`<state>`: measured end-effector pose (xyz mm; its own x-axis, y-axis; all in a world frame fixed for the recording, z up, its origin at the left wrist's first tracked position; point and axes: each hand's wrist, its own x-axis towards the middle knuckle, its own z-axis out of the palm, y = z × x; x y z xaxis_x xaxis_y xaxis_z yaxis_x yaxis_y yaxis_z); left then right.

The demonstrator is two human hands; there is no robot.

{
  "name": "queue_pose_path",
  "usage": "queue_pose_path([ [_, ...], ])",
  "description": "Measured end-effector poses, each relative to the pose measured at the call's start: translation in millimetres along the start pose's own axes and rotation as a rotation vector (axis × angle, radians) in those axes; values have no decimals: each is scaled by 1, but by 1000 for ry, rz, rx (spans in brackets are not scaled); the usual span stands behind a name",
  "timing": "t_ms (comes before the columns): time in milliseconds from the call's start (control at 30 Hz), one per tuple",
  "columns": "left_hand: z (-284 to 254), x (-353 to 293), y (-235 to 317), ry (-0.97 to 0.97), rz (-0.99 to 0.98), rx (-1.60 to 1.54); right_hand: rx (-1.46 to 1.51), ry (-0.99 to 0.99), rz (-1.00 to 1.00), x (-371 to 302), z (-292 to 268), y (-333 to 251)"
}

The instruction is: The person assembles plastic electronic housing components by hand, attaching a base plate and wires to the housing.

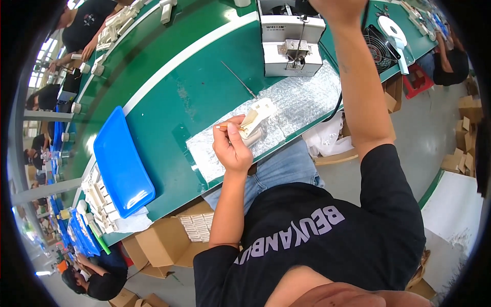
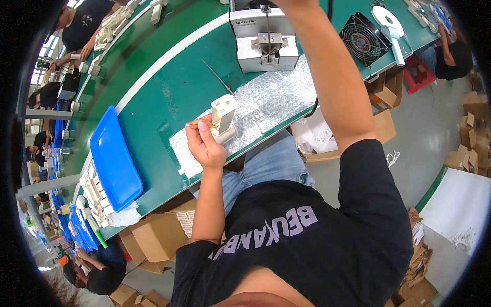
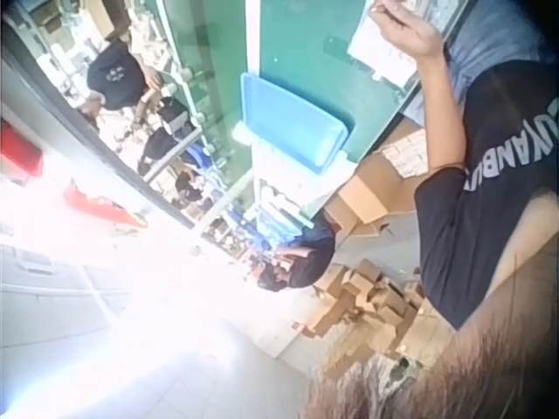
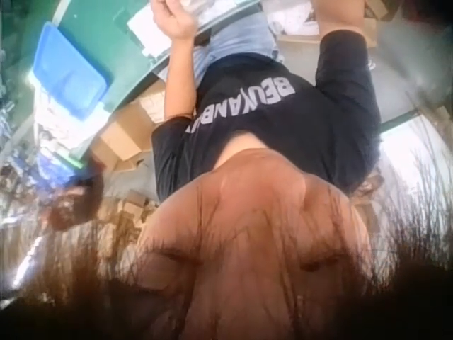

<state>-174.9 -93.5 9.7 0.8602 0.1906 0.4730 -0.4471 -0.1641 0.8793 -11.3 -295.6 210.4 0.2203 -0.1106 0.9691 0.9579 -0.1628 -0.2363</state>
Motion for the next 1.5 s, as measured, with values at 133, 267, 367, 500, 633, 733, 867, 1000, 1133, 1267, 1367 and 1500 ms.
queue_pose_path([
  [133, -9, -2, -1, 52, -12, 67, 104, 118, 268, -19, 21, -19],
  [267, -1, 2, 5, 37, 20, 127, 174, 306, 813, -11, 22, -87],
  [367, -1, 4, 6, 45, 25, 92, 1032, 114, 836, -18, -22, -81],
  [500, -3, 2, -2, 44, 55, 118, 1031, 74, 888, -35, -2, -77],
  [633, -1, -1, -4, 62, 15, 62, 1003, 25, 898, -41, 25, -86],
  [733, -1, -1, -4, 59, 15, 58, 966, -1, 893, -48, 42, -88],
  [867, -2, 0, -3, 62, 37, 66, 899, -14, 874, -53, 42, -84],
  [1000, -1, -2, -5, 71, 36, 57, 824, -17, 855, -59, 35, -85],
  [1133, -1, -1, -3, 58, 29, 61, 751, -21, 844, -66, 29, -89],
  [1267, -2, 0, -4, 60, 25, 45, 686, -18, 831, -70, 12, -90],
  [1367, -2, 0, -3, 60, 1, 47, 642, -9, 807, -76, 22, -90],
  [1500, -2, 3, 1, 56, -13, 19, 599, 17, 739, -76, 29, -93],
])
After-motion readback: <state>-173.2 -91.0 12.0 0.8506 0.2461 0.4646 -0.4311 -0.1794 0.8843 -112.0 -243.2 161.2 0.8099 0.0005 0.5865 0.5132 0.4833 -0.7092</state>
